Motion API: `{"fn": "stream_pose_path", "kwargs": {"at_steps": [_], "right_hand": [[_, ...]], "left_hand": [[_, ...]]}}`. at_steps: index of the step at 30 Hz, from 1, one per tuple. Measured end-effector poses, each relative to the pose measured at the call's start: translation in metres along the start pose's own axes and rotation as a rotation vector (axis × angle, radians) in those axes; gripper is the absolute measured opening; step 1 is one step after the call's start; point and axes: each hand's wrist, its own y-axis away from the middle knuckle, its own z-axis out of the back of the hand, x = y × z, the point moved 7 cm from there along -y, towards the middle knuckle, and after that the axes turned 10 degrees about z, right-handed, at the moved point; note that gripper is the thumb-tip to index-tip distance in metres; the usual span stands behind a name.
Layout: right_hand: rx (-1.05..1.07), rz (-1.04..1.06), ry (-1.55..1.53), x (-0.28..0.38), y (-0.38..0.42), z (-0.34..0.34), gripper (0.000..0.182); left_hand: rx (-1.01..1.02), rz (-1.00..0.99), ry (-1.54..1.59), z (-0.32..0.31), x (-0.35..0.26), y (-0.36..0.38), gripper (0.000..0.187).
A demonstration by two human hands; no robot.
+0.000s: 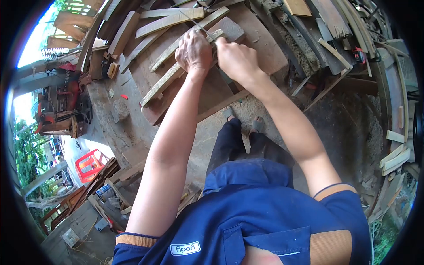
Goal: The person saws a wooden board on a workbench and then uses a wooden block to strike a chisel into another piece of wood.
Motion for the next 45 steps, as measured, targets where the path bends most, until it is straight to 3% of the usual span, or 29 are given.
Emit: {"fn": "stream_pose_path", "kwargs": {"at_steps": [4,8,10,12,15,17,22,25,30,31,34,37,40,45], "right_hand": [[-0.015,-0.004,-0.05,-0.006,0.023,0.007,0.013],[0.196,-0.099,-0.034,-0.002,0.057,0.013,0.014],[0.036,-0.008,-0.07,-0.002,0.015,0.006,0.014],[0.06,-0.022,0.003,-0.001,-0.01,-0.004,0.013],[0.017,0.001,-0.054,-0.003,0.021,0.011,0.014],[0.171,-0.088,-0.063,-0.003,0.055,0.016,0.014],[0.068,-0.011,0.004,0.0,-0.006,0.0,0.015],[0.033,-0.013,0.024,-0.001,0.009,0.003,0.015],[0.154,-0.083,-0.035,-0.002,0.05,0.018,0.012],[0.048,0.002,0.012,0.001,0.037,0.016,0.011],[0.084,-0.044,0.043,0.0,-0.008,0.001,0.01],[0.008,0.01,0.047,0.0,0.024,0.013,0.01],[0.227,-0.098,0.018,-0.003,0.066,0.027,0.011],[0.074,-0.018,-0.037,-0.004,0.0,0.0,0.014]], "left_hand": [[0.032,0.024,0.04,-0.001,0.002,-0.004,0.039],[0.022,0.03,0.02,0.0,0.006,0.001,0.038],[-0.001,-0.021,0.007,0.0,0.003,0.001,0.038],[-0.024,-0.008,0.008,0.001,-0.001,-0.003,0.03],[-0.042,-0.034,-0.003,0.002,0.0,0.001,0.03],[-0.046,-0.005,0.034,0.001,0.0,0.001,0.029],[-0.055,-0.025,0.004,0.001,-0.002,0.0,0.029],[-0.043,-0.002,0.0,0.002,0.0,0.001,0.029],[-0.028,0.026,0.007,0.002,0.001,-0.003,0.028],[-0.025,0.012,0.004,0.001,0.0,-0.001,0.028],[0.001,0.018,-0.004,0.001,0.0,-0.002,0.028],[-0.028,0.021,0.007,0.0,0.003,0.002,0.029],[-0.031,0.049,0.016,0.003,-0.001,-0.005,0.03],[-0.026,0.024,0.013,0.002,-0.002,0.0,0.031]]}}
